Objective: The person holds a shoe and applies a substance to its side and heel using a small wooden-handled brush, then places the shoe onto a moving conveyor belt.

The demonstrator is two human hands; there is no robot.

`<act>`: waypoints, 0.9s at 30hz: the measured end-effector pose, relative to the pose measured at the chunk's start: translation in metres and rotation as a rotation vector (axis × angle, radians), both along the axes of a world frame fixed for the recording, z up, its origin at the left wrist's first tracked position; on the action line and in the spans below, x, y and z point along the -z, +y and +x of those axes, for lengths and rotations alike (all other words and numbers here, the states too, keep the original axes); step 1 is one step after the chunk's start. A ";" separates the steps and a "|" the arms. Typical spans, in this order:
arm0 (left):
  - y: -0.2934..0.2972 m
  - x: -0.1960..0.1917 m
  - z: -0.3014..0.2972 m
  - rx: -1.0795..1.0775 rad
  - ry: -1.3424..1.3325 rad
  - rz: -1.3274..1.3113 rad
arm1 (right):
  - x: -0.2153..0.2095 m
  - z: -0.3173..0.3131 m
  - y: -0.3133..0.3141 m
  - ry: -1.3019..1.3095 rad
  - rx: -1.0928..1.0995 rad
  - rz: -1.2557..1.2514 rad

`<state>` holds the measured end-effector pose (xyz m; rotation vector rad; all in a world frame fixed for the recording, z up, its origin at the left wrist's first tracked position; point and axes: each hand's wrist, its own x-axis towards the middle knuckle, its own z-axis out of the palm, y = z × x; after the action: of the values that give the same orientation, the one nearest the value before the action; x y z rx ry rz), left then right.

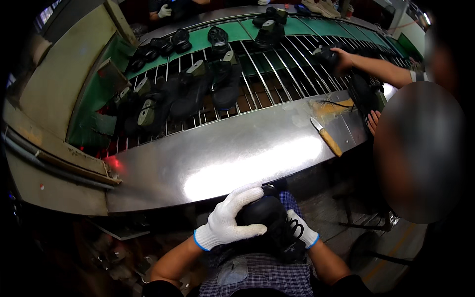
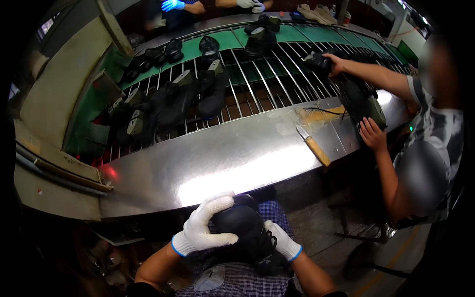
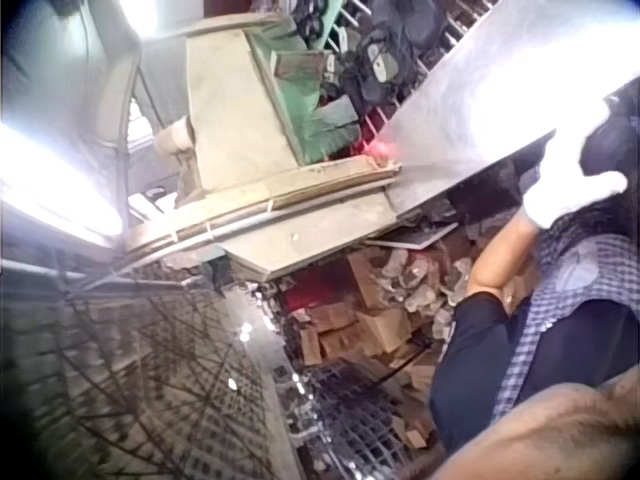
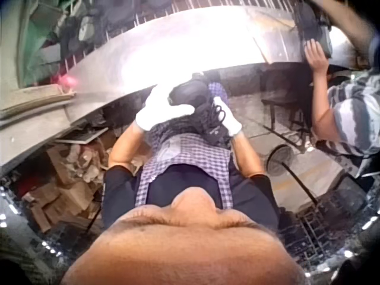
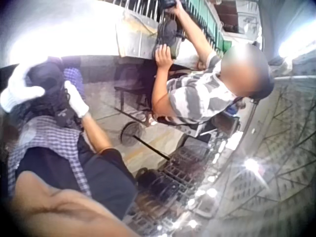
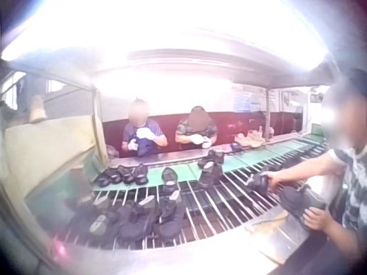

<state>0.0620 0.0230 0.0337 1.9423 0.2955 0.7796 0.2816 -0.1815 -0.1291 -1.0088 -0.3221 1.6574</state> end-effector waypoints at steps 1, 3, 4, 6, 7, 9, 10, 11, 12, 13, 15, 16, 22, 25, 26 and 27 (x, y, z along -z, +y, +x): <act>0.000 0.000 -0.003 -0.009 0.012 -0.011 | -0.021 -0.004 0.006 -0.066 0.000 0.015; 0.001 -0.003 -0.006 -0.029 0.032 -0.018 | -0.058 -0.009 0.017 -0.211 -0.035 0.045; 0.001 -0.007 -0.005 -0.077 0.000 0.005 | -0.073 -0.010 0.024 -0.293 -0.062 0.066; 0.005 -0.020 -0.006 -0.162 -0.056 0.050 | -0.100 -0.014 0.046 -0.405 -0.114 0.132; 0.010 -0.033 -0.007 -0.217 -0.101 0.146 | -0.110 -0.023 0.055 -0.447 -0.107 0.206; 0.022 -0.047 -0.015 -0.279 -0.218 0.180 | -0.134 -0.043 0.076 -0.530 -0.090 0.351; 0.027 -0.056 -0.020 -0.289 -0.250 0.138 | -0.144 -0.056 0.082 -0.645 -0.069 0.359; 0.033 -0.064 -0.025 -0.274 -0.258 0.111 | -0.151 -0.066 0.083 -0.761 -0.051 0.352; 0.036 -0.066 -0.032 -0.286 -0.223 0.062 | -0.157 -0.069 0.085 -0.854 -0.135 0.348; 0.035 -0.063 -0.042 -0.306 -0.181 0.005 | -0.162 -0.069 0.083 -0.940 -0.226 0.339; 0.017 -0.035 -0.066 -0.430 -0.019 -0.128 | -0.184 -0.054 0.074 -1.037 -0.511 0.380; 0.003 -0.017 -0.078 -0.554 0.028 -0.245 | -0.172 -0.046 0.068 -1.180 -0.557 0.503; -0.019 -0.015 -0.093 -0.639 -0.092 -0.314 | -0.145 -0.070 0.102 -1.376 0.140 0.972; -0.021 -0.033 -0.092 -0.513 -0.165 -0.337 | -0.156 -0.077 0.157 -1.104 0.197 1.225; -0.021 -0.038 -0.092 -0.481 -0.164 -0.326 | -0.166 -0.075 0.168 -1.059 0.106 1.211; -0.022 -0.043 -0.090 -0.479 -0.158 -0.284 | -0.177 -0.074 0.177 -1.015 0.016 1.195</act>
<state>-0.0281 0.0011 0.0767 1.5467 0.7500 1.1272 0.2081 -0.0041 0.0476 -0.7659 -1.7033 0.5272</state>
